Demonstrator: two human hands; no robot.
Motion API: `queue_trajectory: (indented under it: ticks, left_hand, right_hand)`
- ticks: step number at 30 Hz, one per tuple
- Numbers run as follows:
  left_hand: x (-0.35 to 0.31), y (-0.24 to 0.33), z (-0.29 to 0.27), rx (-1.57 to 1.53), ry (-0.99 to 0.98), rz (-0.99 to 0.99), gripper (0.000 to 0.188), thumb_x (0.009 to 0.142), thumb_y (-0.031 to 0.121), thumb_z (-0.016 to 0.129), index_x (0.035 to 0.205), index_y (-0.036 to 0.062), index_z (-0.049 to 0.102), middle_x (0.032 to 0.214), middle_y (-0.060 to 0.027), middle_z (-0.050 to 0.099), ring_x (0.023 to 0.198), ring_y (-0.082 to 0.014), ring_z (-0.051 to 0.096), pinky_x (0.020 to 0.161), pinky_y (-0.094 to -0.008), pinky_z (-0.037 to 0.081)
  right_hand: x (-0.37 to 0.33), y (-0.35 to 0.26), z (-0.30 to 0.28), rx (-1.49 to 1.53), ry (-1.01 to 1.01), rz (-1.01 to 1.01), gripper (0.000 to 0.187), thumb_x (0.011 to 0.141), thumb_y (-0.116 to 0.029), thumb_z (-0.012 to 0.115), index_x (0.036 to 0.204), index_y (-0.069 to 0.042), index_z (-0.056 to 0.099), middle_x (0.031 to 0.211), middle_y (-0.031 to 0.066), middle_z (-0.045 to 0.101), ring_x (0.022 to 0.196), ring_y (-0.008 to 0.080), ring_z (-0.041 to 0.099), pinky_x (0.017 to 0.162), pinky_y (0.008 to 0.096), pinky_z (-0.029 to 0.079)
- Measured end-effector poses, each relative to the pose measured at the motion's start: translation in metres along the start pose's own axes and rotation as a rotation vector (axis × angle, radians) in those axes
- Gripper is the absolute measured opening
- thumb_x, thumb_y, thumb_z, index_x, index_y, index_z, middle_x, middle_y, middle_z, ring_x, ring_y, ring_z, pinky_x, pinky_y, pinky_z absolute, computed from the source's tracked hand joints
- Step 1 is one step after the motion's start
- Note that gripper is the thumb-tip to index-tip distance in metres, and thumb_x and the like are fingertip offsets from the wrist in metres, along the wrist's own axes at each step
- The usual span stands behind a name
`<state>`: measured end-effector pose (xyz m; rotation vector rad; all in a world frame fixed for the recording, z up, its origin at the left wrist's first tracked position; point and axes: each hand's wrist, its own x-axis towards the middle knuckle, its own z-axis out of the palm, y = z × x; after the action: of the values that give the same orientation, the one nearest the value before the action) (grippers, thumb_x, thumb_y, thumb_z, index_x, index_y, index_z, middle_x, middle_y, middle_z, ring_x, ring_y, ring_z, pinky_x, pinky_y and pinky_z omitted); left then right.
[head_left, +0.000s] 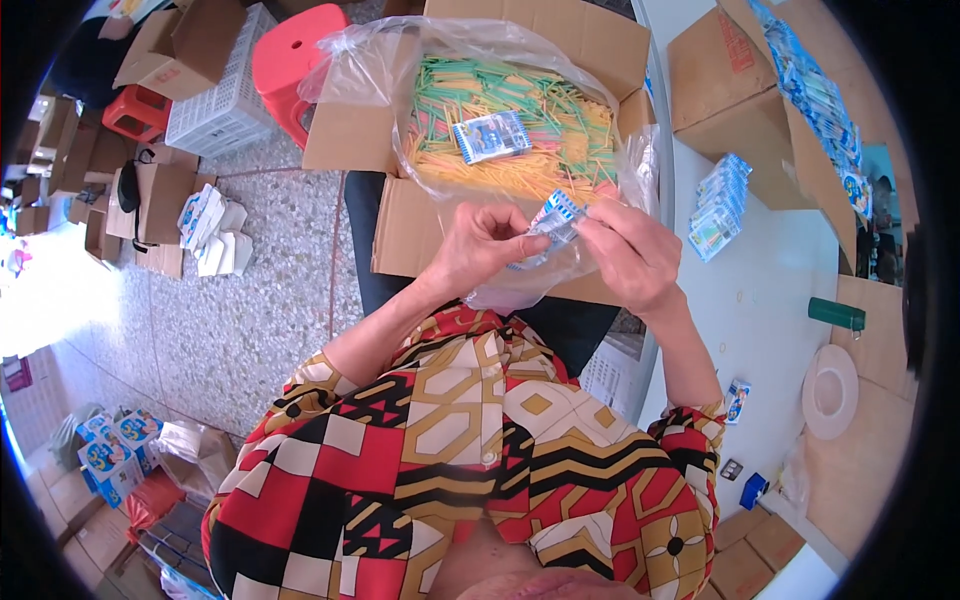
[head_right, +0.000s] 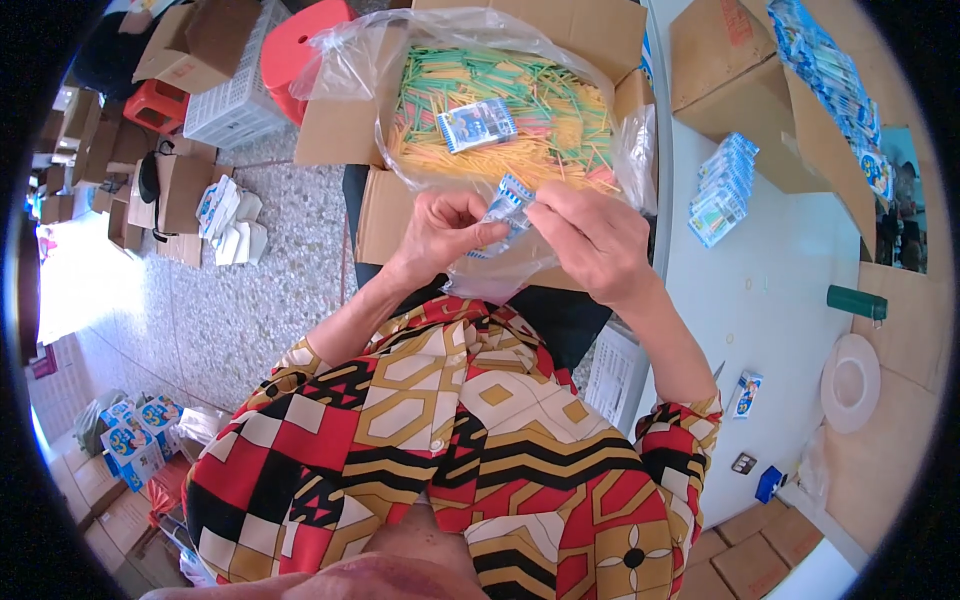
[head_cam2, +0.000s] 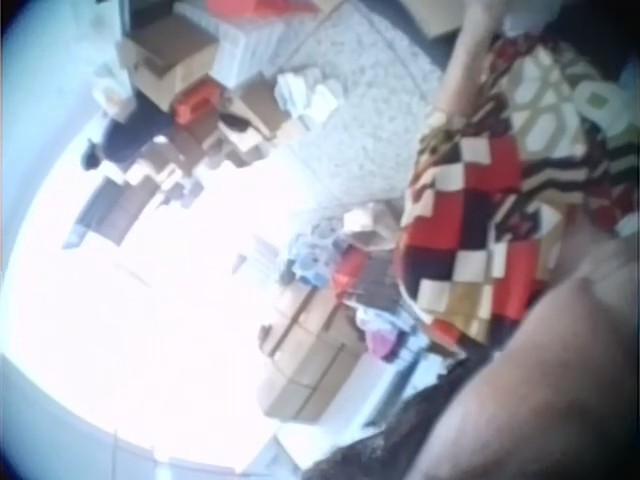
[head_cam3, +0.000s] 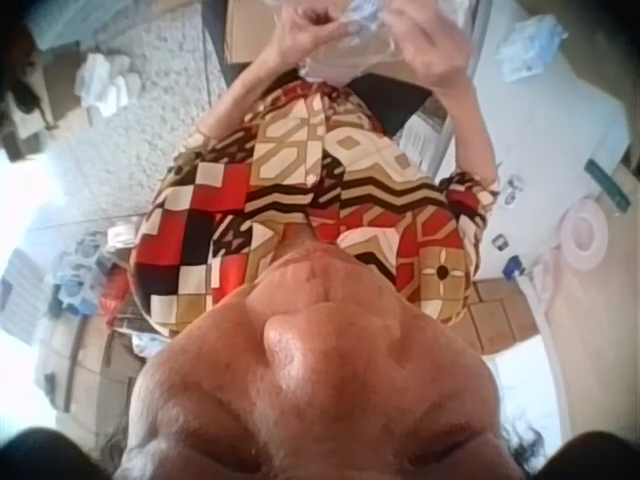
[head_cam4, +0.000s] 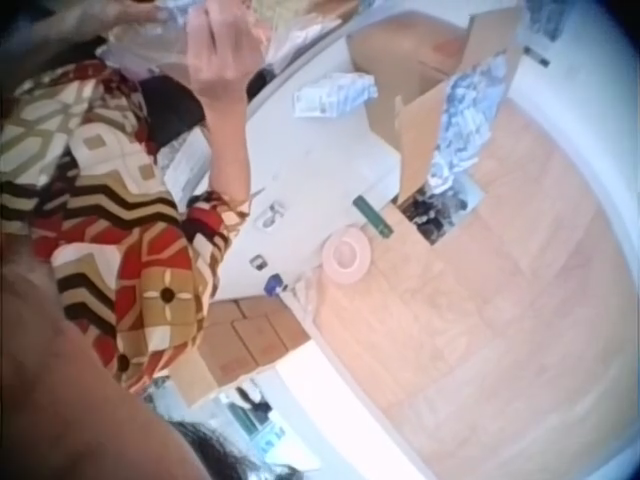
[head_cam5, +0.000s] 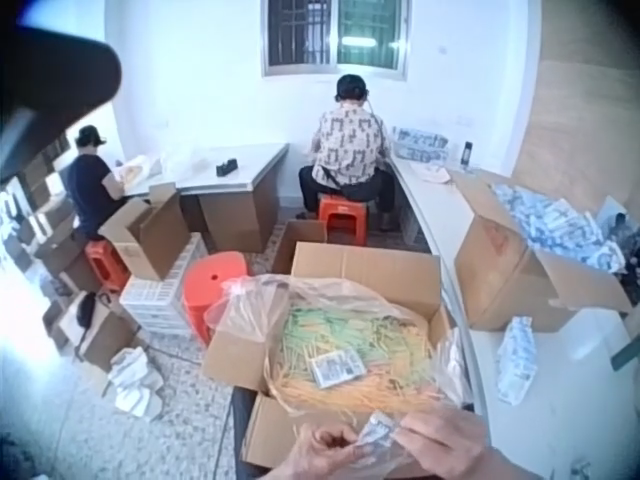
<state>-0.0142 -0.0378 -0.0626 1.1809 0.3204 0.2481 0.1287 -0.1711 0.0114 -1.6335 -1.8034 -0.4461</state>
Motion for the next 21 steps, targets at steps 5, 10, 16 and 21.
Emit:
queue_trajectory:
  ticks: [5,10,16,21]
  left_hand:
    - [0.004,0.003,-0.002,0.026,0.038,0.04,0.01,0.077,0.007,0.07,0.073,0.0005,0.064,0.065,0.0046,0.057,0.058,-0.0001,0.045,0.049,-0.0174,0.035]
    - [0.011,0.0,-0.005,0.096,0.092,0.078,0.011,0.077,0.007,0.07,0.073,-0.0008,0.063,0.064,0.0041,0.057,0.059,-0.0006,0.046,0.05,-0.0185,0.037]
    - [0.003,-0.008,-0.002,0.156,0.122,0.043,0.01,0.079,0.004,0.067,0.071,0.0019,0.062,0.067,0.0055,0.057,0.062,0.0004,0.047,0.052,-0.0165,0.037]
    - [-0.001,-0.006,-0.002,0.071,0.087,0.051,0.011,0.079,0.005,0.068,0.071,0.0023,0.062,0.066,0.0051,0.057,0.06,0.0002,0.047,0.051,-0.0167,0.036]
  right_hand:
    - [0.011,0.008,0.0,0.125,-0.057,-0.023,0.019,0.063,0.002,0.07,0.08,-0.004,0.062,0.084,0.0069,0.064,0.07,0.0202,0.064,0.055,0.0276,0.05]
    - [0.021,0.01,-0.005,0.197,-0.169,0.014,0.017,0.065,0.0,0.069,0.079,-0.005,0.06,0.087,0.0065,0.064,0.07,0.0199,0.064,0.055,0.0281,0.049]
    - [0.012,0.003,-0.007,0.054,-0.159,0.026,0.02,0.063,-0.001,0.069,0.081,-0.007,0.062,0.09,0.0054,0.062,0.075,0.0203,0.063,0.059,0.03,0.05]
    - [0.013,-0.001,-0.005,0.066,-0.097,-0.009,0.021,0.062,0.001,0.069,0.079,-0.006,0.062,0.085,0.0061,0.061,0.069,0.0203,0.062,0.057,0.029,0.051]
